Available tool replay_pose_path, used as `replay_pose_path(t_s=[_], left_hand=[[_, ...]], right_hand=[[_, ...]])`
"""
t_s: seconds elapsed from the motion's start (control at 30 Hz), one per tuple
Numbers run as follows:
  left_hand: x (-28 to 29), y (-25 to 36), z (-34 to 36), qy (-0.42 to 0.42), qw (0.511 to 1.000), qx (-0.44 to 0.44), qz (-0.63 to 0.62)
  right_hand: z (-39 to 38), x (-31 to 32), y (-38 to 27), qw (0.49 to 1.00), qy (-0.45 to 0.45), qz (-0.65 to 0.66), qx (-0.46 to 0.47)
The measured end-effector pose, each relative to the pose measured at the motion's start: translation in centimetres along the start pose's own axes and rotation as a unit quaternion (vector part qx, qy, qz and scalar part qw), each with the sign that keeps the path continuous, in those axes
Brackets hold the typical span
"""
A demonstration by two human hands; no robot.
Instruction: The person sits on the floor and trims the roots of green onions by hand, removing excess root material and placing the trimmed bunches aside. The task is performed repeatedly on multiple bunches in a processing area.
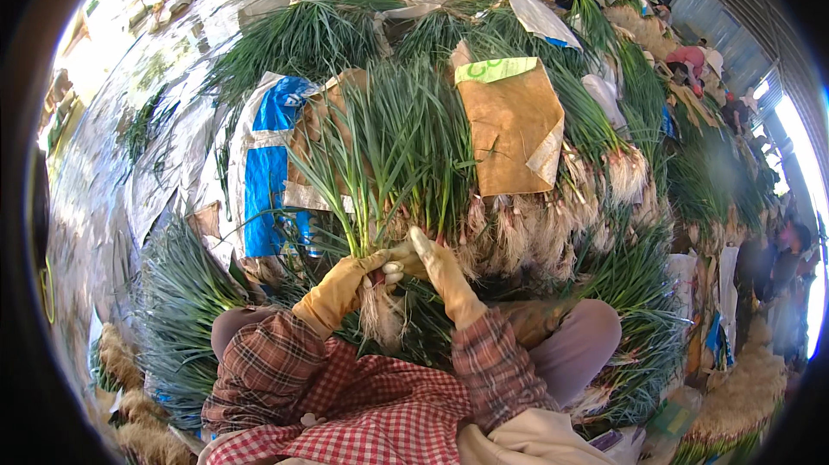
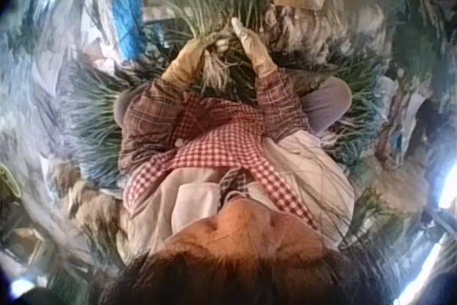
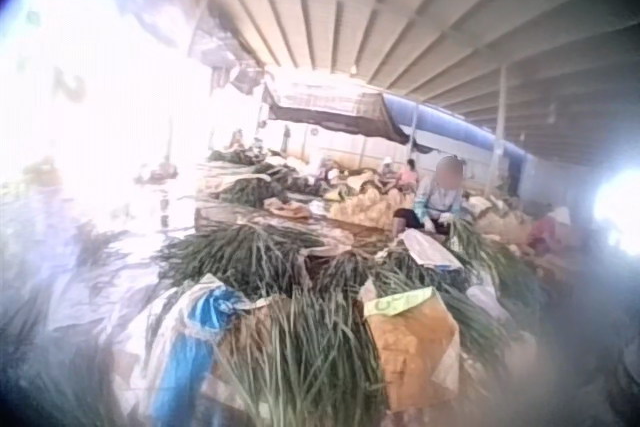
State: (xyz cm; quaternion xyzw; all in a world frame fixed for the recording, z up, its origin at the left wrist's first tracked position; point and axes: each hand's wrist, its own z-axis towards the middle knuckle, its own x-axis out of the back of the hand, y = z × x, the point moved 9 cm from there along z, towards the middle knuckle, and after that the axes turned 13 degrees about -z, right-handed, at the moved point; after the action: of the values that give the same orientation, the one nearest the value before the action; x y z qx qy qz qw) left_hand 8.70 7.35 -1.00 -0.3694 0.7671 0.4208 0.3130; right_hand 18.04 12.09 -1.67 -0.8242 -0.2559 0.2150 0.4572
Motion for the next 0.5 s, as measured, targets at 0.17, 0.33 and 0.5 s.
replay_pose_path(t_s=[0.17, 0.33, 0.5], left_hand=[[2.1, -0.7, 0.4, 0.062, 0.998, 0.005, 0.022], [2.1, -0.6, 0.3, 0.076, 0.997, -0.003, -0.03], [-0.1, 4.2, -1.7, 0.043, 0.993, -0.1, 0.046]], right_hand=[[4.0, -1.9, -0.2, 0.996, 0.064, 0.028, -0.048], [6.0, -0.2, 3.3, 0.968, 0.177, 0.173, -0.049], [5.8, -0.3, 6.7, 0.94, 0.09, -0.325, -0.06]])
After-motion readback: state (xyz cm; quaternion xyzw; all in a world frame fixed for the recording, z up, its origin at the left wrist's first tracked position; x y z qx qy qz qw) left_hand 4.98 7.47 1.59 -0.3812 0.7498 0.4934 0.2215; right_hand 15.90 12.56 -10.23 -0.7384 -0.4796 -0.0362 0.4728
